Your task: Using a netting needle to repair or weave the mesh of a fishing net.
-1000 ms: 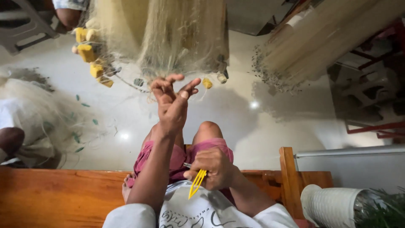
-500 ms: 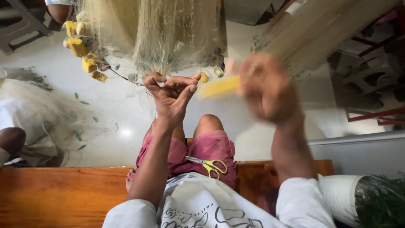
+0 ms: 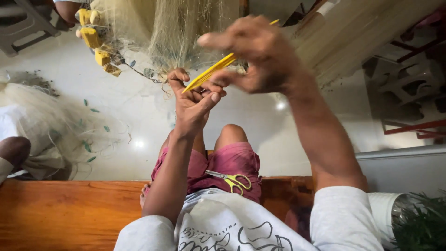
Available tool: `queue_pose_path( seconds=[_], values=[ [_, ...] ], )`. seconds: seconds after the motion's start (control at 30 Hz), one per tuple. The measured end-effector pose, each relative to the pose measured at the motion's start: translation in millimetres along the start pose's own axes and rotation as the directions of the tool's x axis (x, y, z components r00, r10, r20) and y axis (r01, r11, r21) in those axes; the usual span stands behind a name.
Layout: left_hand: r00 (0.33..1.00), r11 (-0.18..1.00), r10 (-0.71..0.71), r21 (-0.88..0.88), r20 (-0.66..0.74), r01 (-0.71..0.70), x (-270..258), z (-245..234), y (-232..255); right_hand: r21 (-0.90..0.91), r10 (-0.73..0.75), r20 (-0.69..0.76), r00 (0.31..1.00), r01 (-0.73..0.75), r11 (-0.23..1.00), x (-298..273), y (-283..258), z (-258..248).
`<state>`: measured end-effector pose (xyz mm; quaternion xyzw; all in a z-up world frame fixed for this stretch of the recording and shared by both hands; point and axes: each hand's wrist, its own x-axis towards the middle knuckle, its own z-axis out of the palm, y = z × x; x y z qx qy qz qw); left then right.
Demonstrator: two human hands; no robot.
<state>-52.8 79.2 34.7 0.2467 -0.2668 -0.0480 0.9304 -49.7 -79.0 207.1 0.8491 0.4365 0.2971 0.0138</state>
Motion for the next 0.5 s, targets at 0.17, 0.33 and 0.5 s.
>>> queue_pose_path(
  seconds=[0.17, 0.33, 0.5],
  values=[
    [0.994, 0.989, 0.106, 0.1, 0.01, -0.107, 8, -5, -5, 0.201, 0.012, -0.233, 0.972, 0.036, 0.979, 11, -29, 44],
    [0.923, 0.923, 0.362, 0.19, -0.127, -0.336, 22, -42, -37, 0.467, 0.035, -0.294, 0.955, 0.112, 0.877, -20, -139, 60],
    [0.985, 0.985, 0.17, 0.038, 0.015, -0.17, 21, -72, -30, 0.738, 0.1, -0.36, 0.928, 0.217, 0.639, -49, -229, 69]
  ],
)
